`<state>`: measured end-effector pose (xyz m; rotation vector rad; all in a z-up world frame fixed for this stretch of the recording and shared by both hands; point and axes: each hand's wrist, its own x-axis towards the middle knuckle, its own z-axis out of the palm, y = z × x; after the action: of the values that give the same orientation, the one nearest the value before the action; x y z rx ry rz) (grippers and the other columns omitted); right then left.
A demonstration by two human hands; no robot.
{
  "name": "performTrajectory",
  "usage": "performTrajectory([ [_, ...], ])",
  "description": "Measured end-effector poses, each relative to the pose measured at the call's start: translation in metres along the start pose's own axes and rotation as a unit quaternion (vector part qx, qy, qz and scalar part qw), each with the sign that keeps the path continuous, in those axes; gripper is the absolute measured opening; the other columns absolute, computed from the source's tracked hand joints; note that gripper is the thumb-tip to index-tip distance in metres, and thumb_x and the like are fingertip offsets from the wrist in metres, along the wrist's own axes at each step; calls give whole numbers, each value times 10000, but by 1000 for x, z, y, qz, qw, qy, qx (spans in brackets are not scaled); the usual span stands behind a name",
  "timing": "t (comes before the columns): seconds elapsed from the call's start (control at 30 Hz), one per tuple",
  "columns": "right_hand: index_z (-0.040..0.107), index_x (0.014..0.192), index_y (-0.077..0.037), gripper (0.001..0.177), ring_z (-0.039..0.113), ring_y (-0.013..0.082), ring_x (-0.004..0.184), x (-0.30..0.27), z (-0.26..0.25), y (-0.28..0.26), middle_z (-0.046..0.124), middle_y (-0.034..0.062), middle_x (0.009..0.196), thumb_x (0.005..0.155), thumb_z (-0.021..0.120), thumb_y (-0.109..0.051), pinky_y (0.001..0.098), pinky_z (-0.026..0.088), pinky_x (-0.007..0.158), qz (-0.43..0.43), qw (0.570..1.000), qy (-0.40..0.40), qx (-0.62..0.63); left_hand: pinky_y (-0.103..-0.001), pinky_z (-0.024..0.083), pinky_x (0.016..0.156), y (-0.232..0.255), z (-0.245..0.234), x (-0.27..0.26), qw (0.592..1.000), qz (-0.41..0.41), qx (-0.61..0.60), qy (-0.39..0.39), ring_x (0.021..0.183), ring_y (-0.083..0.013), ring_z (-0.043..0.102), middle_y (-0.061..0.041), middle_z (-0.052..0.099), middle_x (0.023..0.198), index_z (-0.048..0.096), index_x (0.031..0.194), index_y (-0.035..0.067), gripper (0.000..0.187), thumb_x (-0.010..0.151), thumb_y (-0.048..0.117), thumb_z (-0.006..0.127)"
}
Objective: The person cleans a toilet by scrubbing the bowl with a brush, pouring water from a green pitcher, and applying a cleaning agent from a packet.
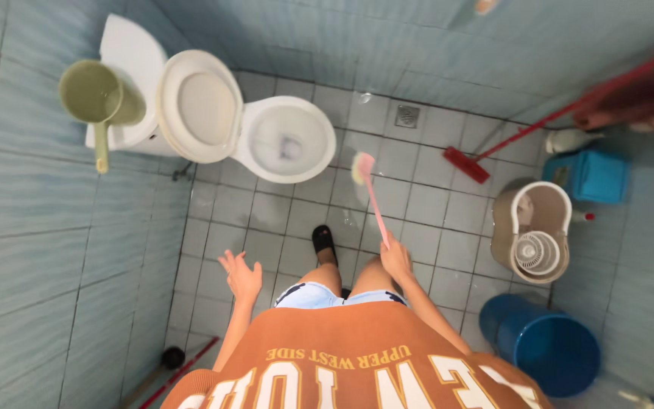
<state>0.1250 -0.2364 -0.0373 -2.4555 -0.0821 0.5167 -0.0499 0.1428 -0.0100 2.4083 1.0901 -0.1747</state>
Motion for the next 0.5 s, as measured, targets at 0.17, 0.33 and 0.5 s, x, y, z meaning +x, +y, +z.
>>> performTrajectory([
  [0.17,455,1510,-164,499,713,470,843,71,32,-45,728,259,924,1019,501,-245,598,560,752,27,970,-148,-193,-551,339,1165,9,-4,14,995,38,-92,0,1588,-385,134,-197,309,1655,511,1410,50,544,919,230,661],
  [0.33,439,1506,-58,542,739,387,859,152,56,-64,741,211,971,972,512,-114,504,604,700,-78,935,-158,-308,-577,294,1145,38,-15,-8,990,-28,-140,14,1590,-389,150,-177,313,1666,503,1430,61,516,947,188,634],
  [0.5,429,1493,8,509,739,366,861,219,66,-89,745,196,972,999,478,-102,490,605,676,-113,915,-191,-337,-550,302,1157,47,-8,-41,986,-73,-139,61,1571,-405,157,-177,324,1644,526,1398,75,514,913,185,654],
])
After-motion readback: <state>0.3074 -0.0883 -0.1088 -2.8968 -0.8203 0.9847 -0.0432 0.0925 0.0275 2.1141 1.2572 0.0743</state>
